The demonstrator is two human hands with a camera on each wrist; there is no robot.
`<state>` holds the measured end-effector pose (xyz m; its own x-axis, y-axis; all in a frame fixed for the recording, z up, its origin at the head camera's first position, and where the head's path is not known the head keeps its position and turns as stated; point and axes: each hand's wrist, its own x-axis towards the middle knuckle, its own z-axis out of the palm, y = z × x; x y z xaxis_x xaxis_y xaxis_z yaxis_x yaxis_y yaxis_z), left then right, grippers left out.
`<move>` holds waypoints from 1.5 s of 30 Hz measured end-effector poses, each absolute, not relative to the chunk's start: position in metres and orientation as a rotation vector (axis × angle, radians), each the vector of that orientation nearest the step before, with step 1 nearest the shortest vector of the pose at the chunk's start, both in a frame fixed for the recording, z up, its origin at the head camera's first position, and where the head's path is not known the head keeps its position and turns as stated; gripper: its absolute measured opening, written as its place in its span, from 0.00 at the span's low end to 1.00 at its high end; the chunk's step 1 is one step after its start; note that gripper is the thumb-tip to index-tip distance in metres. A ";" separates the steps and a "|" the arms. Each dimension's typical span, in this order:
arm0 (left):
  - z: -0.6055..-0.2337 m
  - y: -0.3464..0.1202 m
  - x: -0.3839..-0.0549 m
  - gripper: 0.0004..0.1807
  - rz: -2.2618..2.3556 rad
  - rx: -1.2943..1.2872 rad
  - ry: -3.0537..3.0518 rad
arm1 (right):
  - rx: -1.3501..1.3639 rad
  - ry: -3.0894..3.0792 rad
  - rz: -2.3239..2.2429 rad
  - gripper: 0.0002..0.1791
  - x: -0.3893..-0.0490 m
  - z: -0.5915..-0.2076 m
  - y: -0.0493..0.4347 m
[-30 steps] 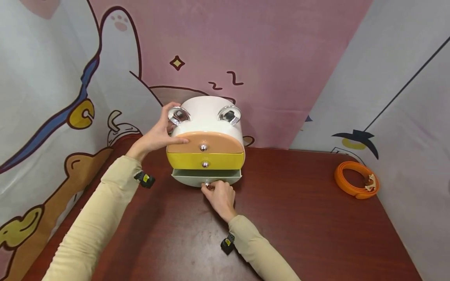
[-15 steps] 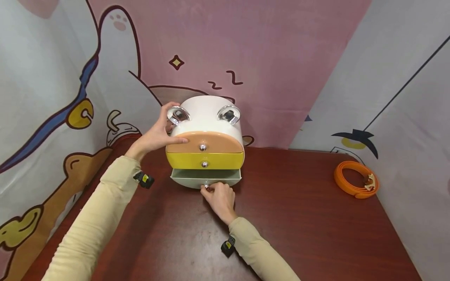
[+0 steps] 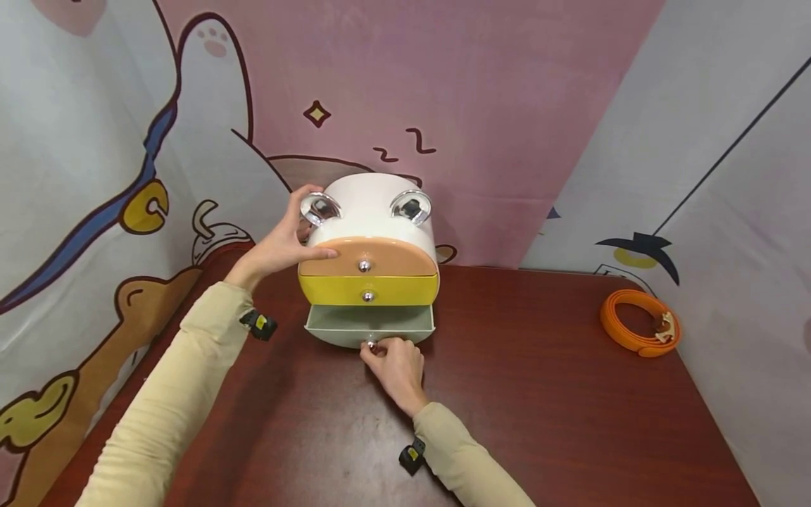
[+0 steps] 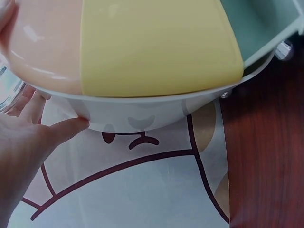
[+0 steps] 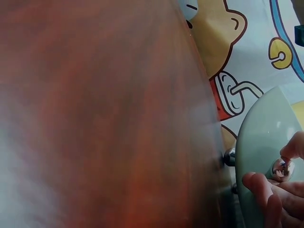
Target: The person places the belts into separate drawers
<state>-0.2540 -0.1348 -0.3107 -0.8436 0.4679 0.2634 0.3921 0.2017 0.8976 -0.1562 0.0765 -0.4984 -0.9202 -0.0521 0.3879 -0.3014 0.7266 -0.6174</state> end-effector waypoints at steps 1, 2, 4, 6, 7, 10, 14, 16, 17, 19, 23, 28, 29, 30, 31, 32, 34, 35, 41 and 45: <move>-0.311 -0.135 -0.254 0.55 1.745 0.853 2.386 | 0.278 -2.579 1.021 0.13 -0.154 -0.499 0.077; -0.311 -0.135 -0.253 0.55 1.742 0.853 2.391 | 0.279 -2.576 1.031 0.13 -0.153 -0.500 0.077; -0.311 -0.135 -0.253 0.54 1.742 0.849 2.396 | 0.280 -2.569 1.045 0.12 -0.149 -0.501 0.077; -0.311 -0.135 -0.253 0.54 1.748 0.849 2.386 | 0.278 -2.559 1.055 0.11 -0.146 -0.501 0.078; -0.311 -0.135 -0.253 0.54 1.750 0.847 2.380 | 0.278 -2.552 1.055 0.10 -0.145 -0.501 0.078; -0.311 -0.135 -0.253 0.55 1.749 0.842 2.377 | 0.272 -2.538 1.045 0.09 -0.141 -0.500 0.078; -0.310 -0.136 -0.252 0.55 1.737 0.835 2.388 | 0.254 -2.525 1.011 0.11 -0.139 -0.498 0.078; -0.310 -0.136 -0.253 0.55 1.730 0.836 2.395 | 0.246 -2.517 0.980 0.12 -0.138 -0.497 0.077; -0.310 -0.136 -0.253 0.55 1.728 0.836 2.396 | 0.240 -2.512 0.960 0.13 -0.138 -0.496 0.077; -0.310 -0.136 -0.254 0.56 1.721 0.835 2.403 | 0.233 -2.506 0.902 0.15 -0.139 -0.496 0.076; -0.310 -0.135 -0.254 0.56 1.728 0.833 2.397 | 0.218 -2.492 0.784 0.17 -0.140 -0.496 0.073; -0.310 -0.134 -0.253 0.56 1.735 0.827 2.389 | 0.214 -2.464 0.758 0.17 -0.143 -0.498 0.071; -0.310 -0.134 -0.253 0.56 1.732 0.824 2.391 | 0.215 -2.460 0.761 0.16 -0.143 -0.498 0.070; -0.310 -0.134 -0.253 0.56 1.731 0.823 2.391 | 0.215 -2.457 0.762 0.16 -0.143 -0.498 0.070; -0.310 -0.134 -0.253 0.55 1.730 0.820 2.391 | 0.214 -2.454 0.761 0.17 -0.143 -0.498 0.070; -0.310 -0.133 -0.253 0.55 1.728 0.817 2.391 | 0.213 -2.450 0.760 0.17 -0.143 -0.498 0.069; -0.310 -0.133 -0.252 0.55 1.723 0.806 2.392 | 0.210 -2.444 0.753 0.17 -0.142 -0.499 0.069; -0.310 -0.133 -0.253 0.55 1.721 0.805 2.392 | 0.211 -2.441 0.750 0.17 -0.141 -0.499 0.069; -0.310 -0.135 -0.253 0.55 1.727 0.804 2.386 | 0.228 -2.430 0.735 0.16 -0.133 -0.496 0.070; -0.310 -0.135 -0.253 0.55 1.739 0.805 2.376 | 0.251 -2.433 0.736 0.15 -0.126 -0.495 0.071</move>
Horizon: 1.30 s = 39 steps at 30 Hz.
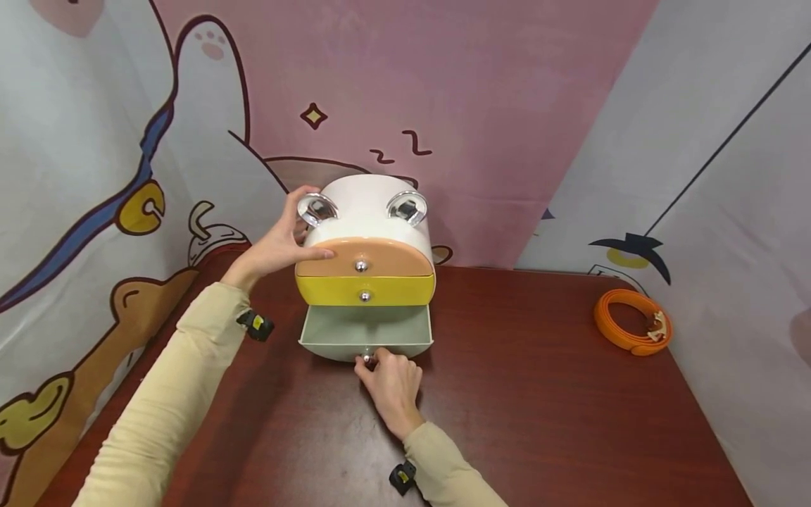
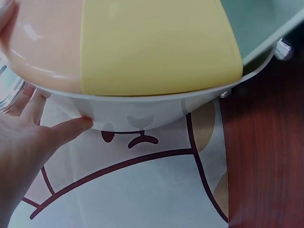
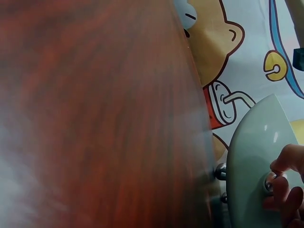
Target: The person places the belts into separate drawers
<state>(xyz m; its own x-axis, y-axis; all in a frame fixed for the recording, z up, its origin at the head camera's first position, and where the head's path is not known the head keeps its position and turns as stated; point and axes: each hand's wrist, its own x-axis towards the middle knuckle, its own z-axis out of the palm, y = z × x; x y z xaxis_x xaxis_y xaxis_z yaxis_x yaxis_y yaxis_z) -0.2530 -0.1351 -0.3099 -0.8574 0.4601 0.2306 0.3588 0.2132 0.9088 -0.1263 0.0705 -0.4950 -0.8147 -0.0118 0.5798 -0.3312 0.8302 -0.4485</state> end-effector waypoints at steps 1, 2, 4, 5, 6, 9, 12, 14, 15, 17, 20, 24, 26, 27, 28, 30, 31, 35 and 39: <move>-0.310 -0.135 -0.253 0.55 1.743 0.800 2.371 | 0.255 -2.438 0.737 0.15 -0.125 -0.495 0.071; -0.310 -0.136 -0.253 0.55 1.746 0.798 2.368 | 0.257 -2.442 0.735 0.15 -0.123 -0.494 0.071; -0.311 -0.136 -0.253 0.55 1.744 0.795 2.370 | 0.257 -2.451 0.730 0.15 -0.120 -0.494 0.071; -0.311 -0.136 -0.253 0.55 1.741 0.793 2.374 | 0.256 -2.456 0.728 0.15 -0.118 -0.493 0.071; -0.311 -0.136 -0.253 0.55 1.739 0.794 2.375 | 0.255 -2.460 0.726 0.15 -0.116 -0.492 0.071; -0.311 -0.137 -0.253 0.55 1.738 0.796 2.380 | 0.258 -2.471 0.721 0.15 -0.113 -0.492 0.071; -0.312 -0.137 -0.253 0.54 1.742 0.795 2.379 | 0.253 -2.483 0.719 0.14 -0.110 -0.492 0.072; -0.312 -0.137 -0.253 0.54 1.739 0.785 2.381 | 0.242 -2.484 0.725 0.14 -0.109 -0.492 0.073; -0.313 -0.137 -0.253 0.55 1.736 0.776 2.384 | 0.239 -2.480 0.733 0.14 -0.108 -0.492 0.073; -0.313 -0.137 -0.253 0.55 1.735 0.761 2.383 | 0.244 -2.465 0.758 0.12 -0.106 -0.492 0.074; -0.313 -0.138 -0.253 0.55 1.738 0.753 2.380 | 0.297 -2.432 0.804 0.09 -0.103 -0.491 0.075; -0.313 -0.138 -0.254 0.55 1.744 0.763 2.375 | 0.412 -2.416 0.839 0.11 -0.099 -0.491 0.077; -0.313 -0.138 -0.254 0.55 1.742 0.761 2.375 | 0.462 -2.435 0.857 0.14 -0.098 -0.491 0.077; -0.313 -0.138 -0.253 0.55 1.741 0.756 2.376 | 0.481 -2.452 0.867 0.15 -0.098 -0.491 0.078; -0.313 -0.138 -0.253 0.55 1.737 0.755 2.379 | 0.495 -2.469 0.882 0.16 -0.097 -0.491 0.078; -0.313 -0.138 -0.253 0.55 1.732 0.749 2.379 | 0.505 -2.499 0.924 0.18 -0.097 -0.492 0.078; -0.313 -0.138 -0.253 0.55 1.730 0.749 2.380 | 0.509 -2.507 0.954 0.18 -0.098 -0.492 0.078; -0.311 -0.136 -0.253 0.55 1.737 0.760 2.374 | 0.514 -2.470 1.088 0.17 -0.103 -0.496 0.079; -0.310 -0.136 -0.252 0.54 1.743 0.770 2.376 | 0.522 -2.382 1.167 0.15 -0.107 -0.499 0.080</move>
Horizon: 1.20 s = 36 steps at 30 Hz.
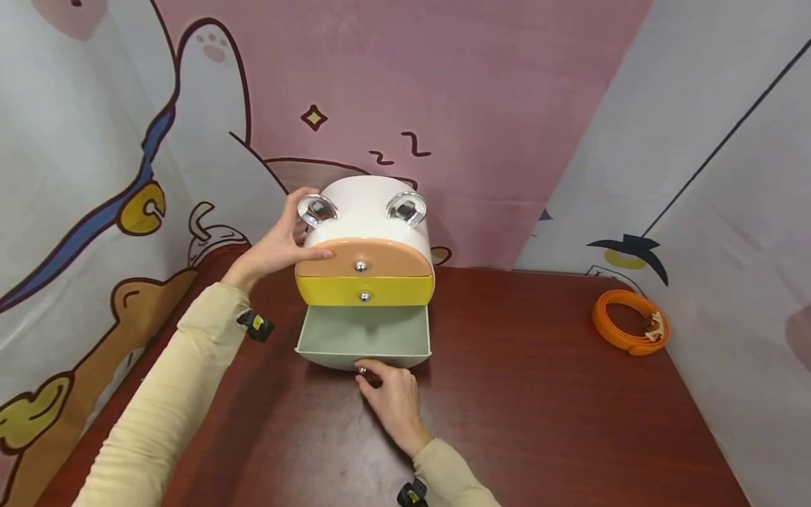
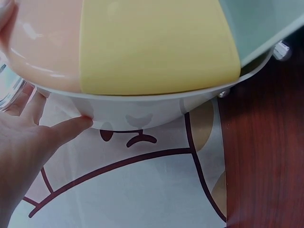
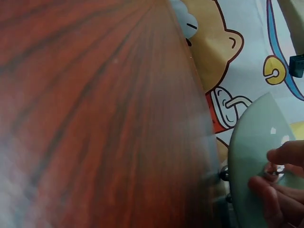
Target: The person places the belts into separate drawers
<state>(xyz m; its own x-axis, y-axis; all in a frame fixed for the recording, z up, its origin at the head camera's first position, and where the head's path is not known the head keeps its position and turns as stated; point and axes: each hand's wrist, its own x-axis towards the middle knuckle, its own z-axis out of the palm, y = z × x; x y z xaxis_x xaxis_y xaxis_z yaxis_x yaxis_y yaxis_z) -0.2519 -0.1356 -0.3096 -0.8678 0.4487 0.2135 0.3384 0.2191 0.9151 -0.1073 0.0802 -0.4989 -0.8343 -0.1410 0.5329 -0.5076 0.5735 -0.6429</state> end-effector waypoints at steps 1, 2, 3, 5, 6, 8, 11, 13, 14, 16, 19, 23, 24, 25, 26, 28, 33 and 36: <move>-0.309 -0.135 -0.252 0.54 1.741 0.772 2.376 | 0.521 -2.363 1.170 0.14 -0.108 -0.500 0.080; -0.309 -0.135 -0.252 0.54 1.738 0.774 2.377 | 0.520 -2.350 1.170 0.14 -0.108 -0.500 0.081; -0.309 -0.135 -0.252 0.54 1.735 0.776 2.377 | 0.519 -2.337 1.165 0.13 -0.108 -0.500 0.081; -0.309 -0.135 -0.252 0.54 1.734 0.776 2.377 | 0.518 -2.323 1.157 0.13 -0.108 -0.500 0.081; -0.309 -0.135 -0.252 0.54 1.736 0.775 2.376 | 0.517 -2.320 1.148 0.13 -0.107 -0.500 0.081; -0.308 -0.135 -0.251 0.54 1.741 0.768 2.371 | 0.525 -2.316 1.139 0.12 -0.105 -0.500 0.082; -0.308 -0.136 -0.251 0.55 1.746 0.755 2.365 | 0.564 -2.314 1.123 0.12 -0.100 -0.500 0.082; -0.308 -0.136 -0.250 0.55 1.749 0.750 2.360 | 0.604 -2.317 1.114 0.12 -0.096 -0.500 0.082; -0.308 -0.136 -0.250 0.55 1.748 0.748 2.361 | 0.624 -2.319 1.110 0.12 -0.094 -0.500 0.082; -0.308 -0.136 -0.250 0.54 1.747 0.747 2.359 | 0.657 -2.321 1.097 0.12 -0.091 -0.501 0.083; -0.309 -0.136 -0.250 0.55 1.744 0.747 2.358 | 0.687 -2.322 1.089 0.13 -0.087 -0.501 0.085; -0.310 -0.136 -0.251 0.54 1.746 0.740 2.354 | 0.715 -2.326 1.101 0.14 -0.083 -0.501 0.088; -0.311 -0.137 -0.251 0.54 1.745 0.739 2.355 | 0.718 -2.333 1.102 0.14 -0.082 -0.501 0.090; -0.311 -0.137 -0.251 0.54 1.747 0.739 2.354 | 0.720 -2.338 1.105 0.14 -0.081 -0.501 0.091; -0.311 -0.137 -0.251 0.54 1.749 0.737 2.354 | 0.723 -2.347 1.109 0.14 -0.080 -0.501 0.092; -0.311 -0.137 -0.252 0.54 1.750 0.742 2.355 | 0.729 -2.371 1.112 0.13 -0.079 -0.501 0.094; -0.310 -0.136 -0.251 0.54 1.753 0.740 2.349 | 0.778 -2.418 1.070 0.13 -0.077 -0.501 0.098; -0.310 -0.135 -0.251 0.54 1.758 0.746 2.345 | 0.816 -2.447 0.977 0.14 -0.078 -0.498 0.100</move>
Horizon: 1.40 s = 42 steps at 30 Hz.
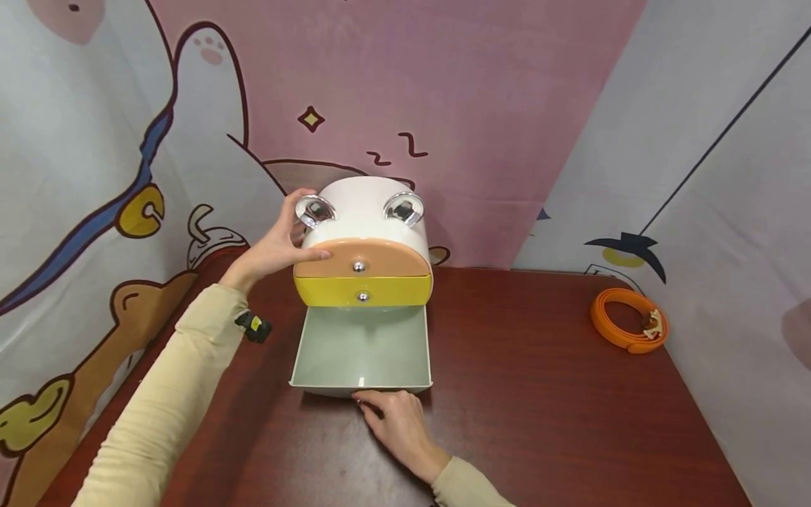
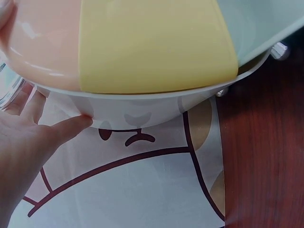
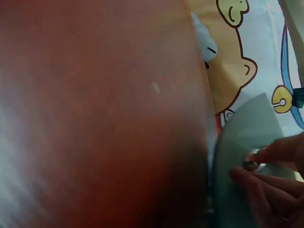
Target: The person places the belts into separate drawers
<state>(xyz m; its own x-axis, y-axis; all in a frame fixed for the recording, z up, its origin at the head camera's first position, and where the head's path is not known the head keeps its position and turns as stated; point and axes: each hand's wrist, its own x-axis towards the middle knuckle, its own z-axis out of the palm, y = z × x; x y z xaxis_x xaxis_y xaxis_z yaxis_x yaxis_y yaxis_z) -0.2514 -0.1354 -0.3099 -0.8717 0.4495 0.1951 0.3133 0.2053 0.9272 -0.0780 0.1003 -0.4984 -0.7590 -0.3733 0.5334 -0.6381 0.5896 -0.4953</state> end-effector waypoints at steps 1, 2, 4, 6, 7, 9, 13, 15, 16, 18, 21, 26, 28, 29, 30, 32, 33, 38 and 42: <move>-0.312 -0.136 -0.254 0.54 1.759 0.751 2.345 | 0.826 -2.461 0.944 0.14 -0.078 -0.497 0.101; -0.315 -0.136 -0.256 0.55 1.759 0.757 2.346 | 0.837 -2.475 0.912 0.14 -0.078 -0.494 0.102; -0.321 -0.137 -0.261 0.55 1.760 0.767 2.347 | 0.857 -2.496 0.872 0.14 -0.078 -0.489 0.104; -0.327 -0.139 -0.266 0.56 1.757 0.771 2.352 | 0.870 -2.517 0.869 0.13 -0.079 -0.482 0.107; -0.329 -0.139 -0.269 0.57 1.753 0.771 2.356 | 0.875 -2.525 0.881 0.13 -0.080 -0.479 0.108; -0.330 -0.140 -0.270 0.57 1.746 0.764 2.365 | 0.893 -2.527 0.926 0.11 -0.081 -0.471 0.109; -0.328 -0.142 -0.271 0.56 1.735 0.764 2.368 | 0.936 -2.506 1.022 0.10 -0.085 -0.457 0.113; -0.326 -0.143 -0.271 0.56 1.725 0.772 2.375 | 0.959 -2.485 1.046 0.10 -0.088 -0.452 0.115; -0.326 -0.143 -0.271 0.56 1.716 0.779 2.381 | 0.964 -2.476 1.056 0.11 -0.089 -0.449 0.116; -0.324 -0.143 -0.272 0.56 1.691 0.795 2.395 | 0.970 -2.464 1.080 0.11 -0.093 -0.443 0.119; -0.320 -0.144 -0.273 0.56 1.641 0.820 2.431 | 0.950 -2.460 1.120 0.11 -0.099 -0.434 0.123; -0.316 -0.147 -0.277 0.54 1.482 0.907 2.630 | 0.884 -2.480 1.179 0.10 -0.107 -0.424 0.133; -0.313 -0.148 -0.277 0.55 1.385 0.935 2.730 | 0.839 -2.487 1.193 0.10 -0.110 -0.421 0.138; -0.312 -0.148 -0.278 0.56 1.346 0.950 2.768 | 0.815 -2.488 1.199 0.10 -0.112 -0.420 0.141; -0.311 -0.148 -0.278 0.56 1.305 0.958 2.798 | 0.789 -2.490 1.204 0.10 -0.113 -0.420 0.144; -0.308 -0.147 -0.278 0.57 1.253 0.967 2.832 | 0.740 -2.488 1.205 0.10 -0.116 -0.418 0.150; -0.307 -0.147 -0.279 0.57 1.234 0.977 2.843 | 0.721 -2.484 1.199 0.10 -0.117 -0.418 0.153; -0.305 -0.145 -0.281 0.54 1.207 1.023 2.836 | 0.653 -2.433 1.201 0.07 -0.121 -0.418 0.171; -0.308 -0.144 -0.281 0.50 1.306 1.007 2.746 | 0.591 -2.386 1.220 0.07 -0.122 -0.418 0.186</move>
